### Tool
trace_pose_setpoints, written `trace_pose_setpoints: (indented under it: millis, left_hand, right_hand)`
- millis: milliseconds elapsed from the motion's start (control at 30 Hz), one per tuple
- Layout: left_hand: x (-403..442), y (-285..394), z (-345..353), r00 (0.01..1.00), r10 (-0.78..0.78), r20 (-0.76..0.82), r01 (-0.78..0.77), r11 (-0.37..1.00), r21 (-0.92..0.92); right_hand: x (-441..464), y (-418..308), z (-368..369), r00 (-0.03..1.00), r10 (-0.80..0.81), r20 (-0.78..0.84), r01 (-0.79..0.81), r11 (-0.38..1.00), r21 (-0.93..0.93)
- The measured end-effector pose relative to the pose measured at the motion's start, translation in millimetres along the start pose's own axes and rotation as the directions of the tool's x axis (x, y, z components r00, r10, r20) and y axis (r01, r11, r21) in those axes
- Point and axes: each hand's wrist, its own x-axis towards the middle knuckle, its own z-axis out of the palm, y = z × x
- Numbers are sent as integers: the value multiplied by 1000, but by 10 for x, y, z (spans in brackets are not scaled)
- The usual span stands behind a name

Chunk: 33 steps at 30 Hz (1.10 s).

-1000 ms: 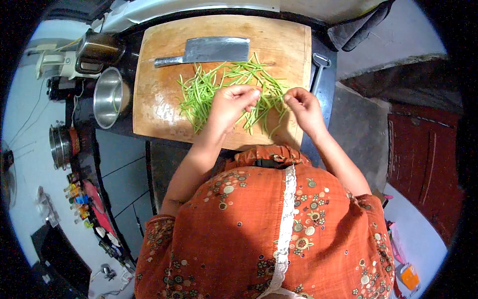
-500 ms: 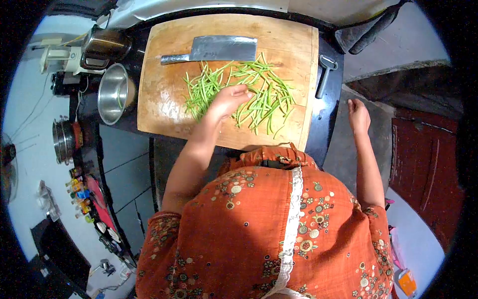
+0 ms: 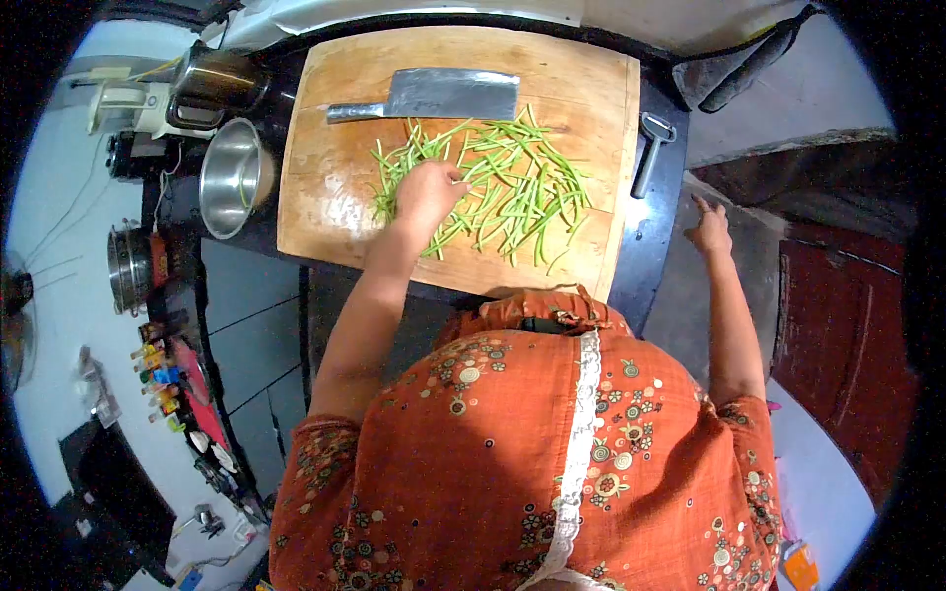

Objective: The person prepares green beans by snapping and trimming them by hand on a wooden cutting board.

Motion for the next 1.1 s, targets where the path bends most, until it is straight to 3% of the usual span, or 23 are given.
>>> trace_pose_setpoints:
  millis: [100,167,267,300,400,467,567,667,800,900,967,1000,1100]
  left_hand:
    - [25,-32,92,994,-46,-94,53,996,70]
    - [-32,-36,16,986,8,-168,-6,1000,16]
    - [-152,113,-208,980,-8,-198,4,1000,-17]
    - [-196,185,-273,978,36,-206,-39,999,-11]
    - [-313,400,-380,955,185,-233,-193,981,-12]
    - [-366,521,-363,915,309,-261,-330,943,-44]
    - [-461,736,-408,912,350,-214,-378,919,-109]
    - [-494,834,-439,936,314,-158,-346,902,-258]
    - [-477,750,-340,936,337,-101,-347,832,-432]
    - [-420,661,-160,973,225,-47,-191,680,-708]
    - [-416,677,-84,989,104,103,57,377,-925]
    - [-415,685,-67,979,66,192,177,192,-965]
    - [-396,677,-71,963,-1,268,268,-39,-963]
  right_hand:
    - [80,11,-60,993,53,107,-64,993,103]
    - [47,-91,-266,974,129,187,-151,982,111]
    - [-86,-259,-313,972,-120,-201,188,911,366]
    - [-197,-469,-501,983,-129,-130,178,830,529]
    - [-357,-943,-605,922,-344,-179,360,586,726]
    - [-563,-1304,-758,868,-448,-215,427,451,783]
    - [-758,-1656,-892,770,-581,-265,536,362,763]
    - [-846,-1747,-984,727,-662,-181,568,433,700]
    - [-908,-1736,-996,741,-635,-219,571,424,703]
    - [-977,-1715,-913,779,-591,-209,499,382,778]
    - [-1055,-1716,-806,815,-553,-170,398,324,858]
    - [-1113,-1723,-827,833,-541,-116,334,326,884]
    - [-1146,-1718,-758,855,-507,-109,236,194,952]
